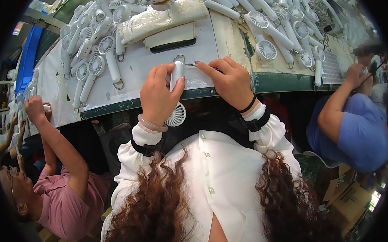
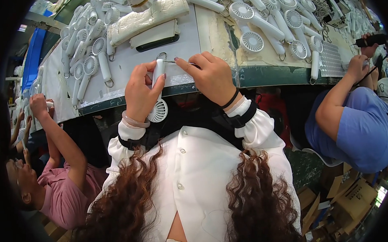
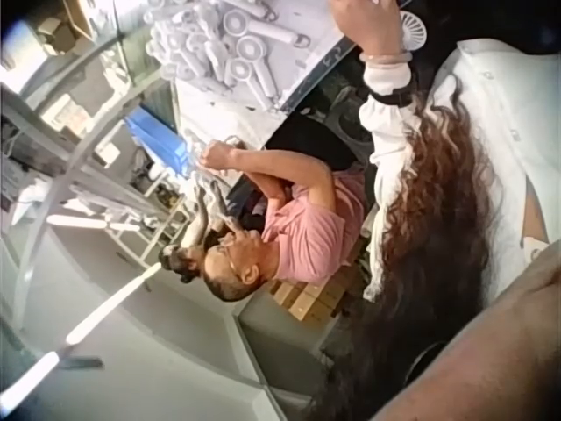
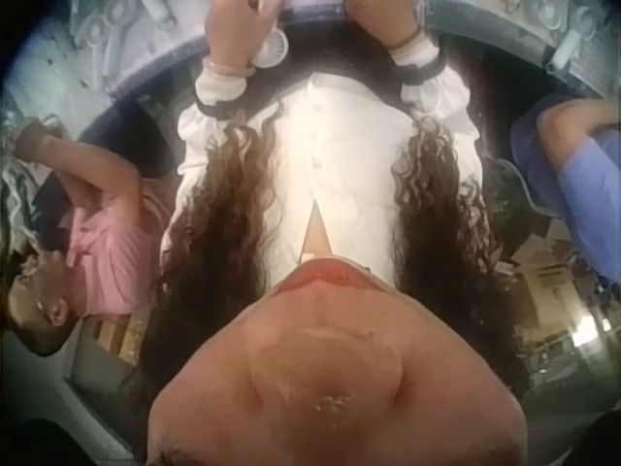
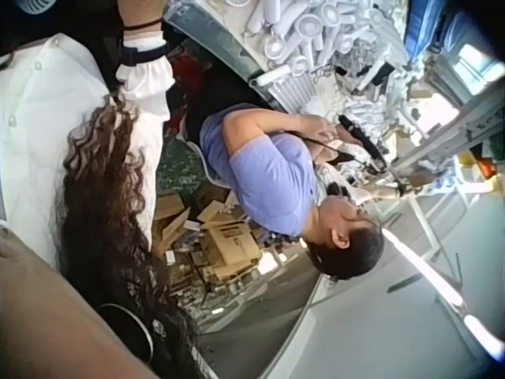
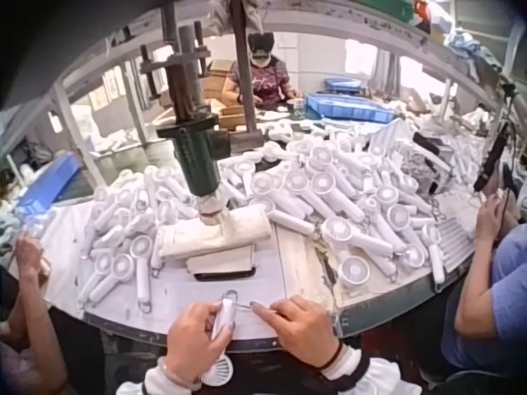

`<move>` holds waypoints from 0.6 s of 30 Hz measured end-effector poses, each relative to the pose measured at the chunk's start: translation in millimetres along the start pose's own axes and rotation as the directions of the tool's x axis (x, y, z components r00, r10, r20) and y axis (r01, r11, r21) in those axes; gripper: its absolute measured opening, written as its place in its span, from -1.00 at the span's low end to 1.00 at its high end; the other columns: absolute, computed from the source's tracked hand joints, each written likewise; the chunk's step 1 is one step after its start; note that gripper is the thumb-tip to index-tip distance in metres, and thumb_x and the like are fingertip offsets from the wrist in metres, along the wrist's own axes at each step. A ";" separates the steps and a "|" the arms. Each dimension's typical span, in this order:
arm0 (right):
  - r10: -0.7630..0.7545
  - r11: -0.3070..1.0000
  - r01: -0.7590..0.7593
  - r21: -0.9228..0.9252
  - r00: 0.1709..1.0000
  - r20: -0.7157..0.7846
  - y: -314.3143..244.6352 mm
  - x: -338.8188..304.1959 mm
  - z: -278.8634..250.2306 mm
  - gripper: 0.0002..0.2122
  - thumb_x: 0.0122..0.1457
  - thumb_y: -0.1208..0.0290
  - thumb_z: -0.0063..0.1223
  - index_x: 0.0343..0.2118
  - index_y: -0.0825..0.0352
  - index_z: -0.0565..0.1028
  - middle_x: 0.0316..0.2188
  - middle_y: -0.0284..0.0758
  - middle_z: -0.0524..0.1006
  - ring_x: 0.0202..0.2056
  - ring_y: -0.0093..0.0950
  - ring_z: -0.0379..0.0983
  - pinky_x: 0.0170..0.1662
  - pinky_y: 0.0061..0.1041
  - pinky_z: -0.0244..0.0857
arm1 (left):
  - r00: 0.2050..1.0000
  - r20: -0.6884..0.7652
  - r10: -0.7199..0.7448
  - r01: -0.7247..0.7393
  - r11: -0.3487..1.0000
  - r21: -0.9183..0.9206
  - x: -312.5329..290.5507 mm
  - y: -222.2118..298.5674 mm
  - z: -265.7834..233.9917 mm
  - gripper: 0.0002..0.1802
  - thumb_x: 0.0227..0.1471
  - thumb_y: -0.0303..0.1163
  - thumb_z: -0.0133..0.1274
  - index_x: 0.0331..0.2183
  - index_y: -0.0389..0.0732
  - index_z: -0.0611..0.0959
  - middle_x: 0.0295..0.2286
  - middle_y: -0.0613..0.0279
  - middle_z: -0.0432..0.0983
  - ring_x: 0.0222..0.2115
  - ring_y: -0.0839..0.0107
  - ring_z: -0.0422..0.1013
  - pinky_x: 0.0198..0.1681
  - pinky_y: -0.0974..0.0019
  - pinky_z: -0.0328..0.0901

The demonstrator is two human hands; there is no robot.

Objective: The person uses a small blade to trim the plastic around the metal ring at the base of a white handheld fan, then turns it over to scrape the other side. They then set the fan down and pick up another one to repeat the trimming and scraping process.

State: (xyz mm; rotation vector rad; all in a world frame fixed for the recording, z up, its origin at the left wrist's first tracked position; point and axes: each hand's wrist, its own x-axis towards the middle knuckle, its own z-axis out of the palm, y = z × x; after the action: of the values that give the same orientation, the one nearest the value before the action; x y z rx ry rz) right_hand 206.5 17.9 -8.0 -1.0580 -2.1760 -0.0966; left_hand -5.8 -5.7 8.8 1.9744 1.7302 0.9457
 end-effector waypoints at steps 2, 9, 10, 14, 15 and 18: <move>0.007 1.000 -0.008 0.007 1.000 0.009 0.1 -1.1 -0.4 -0.56 -0.07 0.59 0.14 -0.06 0.08 0.63 -0.44 -0.44 0.51 -0.41 -0.45 0.46 -0.36 -0.48 0.41 | 1.000 0.001 0.004 -0.004 1.000 -0.002 -0.8 0.2 0.5 -0.63 -0.06 -0.32 0.26 -0.16 -0.17 0.60 -0.32 0.23 0.49 -0.51 0.35 0.44 -0.41 0.31 0.36; -0.022 1.000 0.022 0.009 1.000 0.005 1.5 -1.2 0.5 -0.55 -0.08 0.59 0.14 -0.06 0.09 0.62 -0.43 -0.44 0.52 -0.40 -0.45 0.47 -0.36 -0.49 0.40 | 1.000 0.007 -0.001 0.001 1.000 -0.003 -0.8 1.3 -0.8 -0.63 -0.06 -0.32 0.26 -0.16 -0.16 0.60 -0.32 0.24 0.49 -0.51 0.36 0.44 -0.41 0.30 0.36; -0.033 0.999 0.033 0.005 0.999 0.000 1.4 -1.1 0.7 -0.55 -0.08 0.59 0.14 -0.06 0.09 0.62 -0.43 -0.44 0.52 -0.40 -0.46 0.47 -0.37 -0.49 0.40 | 1.000 0.007 -0.003 0.003 1.000 -0.002 -1.0 1.3 -1.1 -0.63 -0.06 -0.32 0.26 -0.16 -0.16 0.60 -0.32 0.24 0.49 -0.51 0.36 0.43 -0.41 0.30 0.36; 0.005 0.998 -0.007 -0.055 1.000 -0.023 -1.3 -2.6 -0.8 -0.54 -0.09 0.59 0.14 -0.06 0.08 0.62 -0.43 -0.45 0.52 -0.41 -0.47 0.46 -0.38 -0.50 0.39 | 1.000 0.015 0.007 -0.007 1.000 0.007 -0.3 0.6 -0.3 -0.63 -0.06 -0.33 0.26 -0.16 -0.16 0.60 -0.33 0.24 0.48 -0.52 0.36 0.43 -0.42 0.30 0.35; 0.006 0.998 -0.007 -0.055 1.000 -0.024 -1.5 -2.5 -0.7 -0.54 -0.09 0.59 0.14 -0.06 0.08 0.62 -0.43 -0.45 0.52 -0.41 -0.47 0.46 -0.38 -0.50 0.39 | 1.000 0.015 0.007 -0.007 1.000 0.007 -0.3 0.5 -0.3 -0.63 -0.06 -0.33 0.26 -0.16 -0.16 0.60 -0.33 0.24 0.48 -0.52 0.36 0.43 -0.42 0.30 0.35; -0.003 0.999 0.002 -0.039 1.000 -0.017 -1.4 -1.9 -1.9 -0.54 -0.09 0.60 0.14 -0.06 0.08 0.62 -0.44 -0.46 0.51 -0.41 -0.48 0.46 -0.38 -0.51 0.38 | 1.000 0.008 0.002 -0.002 1.000 0.004 -0.5 2.2 -0.9 -0.63 -0.06 -0.33 0.26 -0.16 -0.16 0.60 -0.33 0.24 0.48 -0.52 0.36 0.42 -0.42 0.30 0.35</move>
State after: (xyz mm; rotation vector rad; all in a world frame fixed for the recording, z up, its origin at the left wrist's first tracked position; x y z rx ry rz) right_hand 207.4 15.0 -7.5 -1.0730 -2.1682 -0.1492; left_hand -4.9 -6.7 10.8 1.9807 1.7271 0.9342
